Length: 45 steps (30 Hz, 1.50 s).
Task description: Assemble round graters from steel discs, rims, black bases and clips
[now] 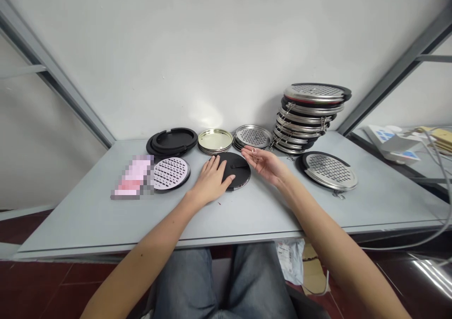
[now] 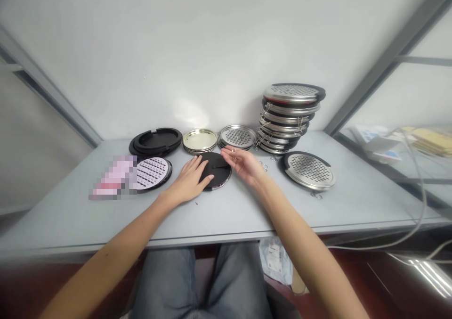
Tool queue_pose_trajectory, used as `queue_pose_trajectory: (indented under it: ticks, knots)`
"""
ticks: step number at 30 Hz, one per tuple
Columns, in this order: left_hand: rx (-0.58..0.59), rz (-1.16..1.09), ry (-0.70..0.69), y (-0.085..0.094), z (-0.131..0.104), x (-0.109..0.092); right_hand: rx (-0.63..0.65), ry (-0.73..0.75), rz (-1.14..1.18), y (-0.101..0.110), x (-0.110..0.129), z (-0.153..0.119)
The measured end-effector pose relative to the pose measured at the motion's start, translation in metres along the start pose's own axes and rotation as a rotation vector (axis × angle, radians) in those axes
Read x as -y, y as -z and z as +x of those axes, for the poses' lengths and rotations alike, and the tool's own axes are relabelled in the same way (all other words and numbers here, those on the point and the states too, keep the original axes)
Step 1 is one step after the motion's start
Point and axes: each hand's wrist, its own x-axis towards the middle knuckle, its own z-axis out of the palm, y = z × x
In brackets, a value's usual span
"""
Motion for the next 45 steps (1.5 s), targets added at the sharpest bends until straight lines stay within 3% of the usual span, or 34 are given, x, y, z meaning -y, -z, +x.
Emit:
queue_pose_trajectory:
  ticks: [10, 16, 21, 24, 28, 30, 37, 40, 45]
  knots:
    - [0.128, 0.144, -0.003, 0.023, -0.004, -0.01, -0.126, 0.044, 0.036, 0.004, 0.001, 0.005]
    - [0.07, 0.069, 0.018, 0.037, -0.005, -0.009, -0.127, 0.089, -0.058, 0.006, -0.002, 0.006]
    - [0.209, 0.061, -0.03, 0.036, -0.007, -0.003, -0.133, 0.094, -0.202, 0.008, -0.003, 0.006]
    - [0.228, 0.048, -0.011, 0.034, -0.007, -0.001, -0.114, 0.169, -0.38, 0.007, -0.007, 0.005]
    - [0.204, 0.034, -0.001, 0.033, -0.005, -0.001, -0.213, 0.556, -0.894, 0.007, -0.015, 0.001]
    - [0.198, 0.034, 0.002, 0.033, -0.005, -0.001, -0.247, 0.646, -1.12, 0.007, -0.018, -0.001]
    - [0.207, 0.018, -0.02, 0.04, -0.007, -0.001, -0.25, 0.638, -1.386, 0.01, -0.018, -0.002]
    - [0.282, 0.01, -0.051, 0.045, -0.007, 0.007, -0.245, 0.614, -1.487, 0.01, -0.016, -0.002]
    - [0.357, 0.021, -0.02, 0.048, -0.006, 0.014, -0.127, 0.542, -1.48, 0.007, -0.014, -0.002]
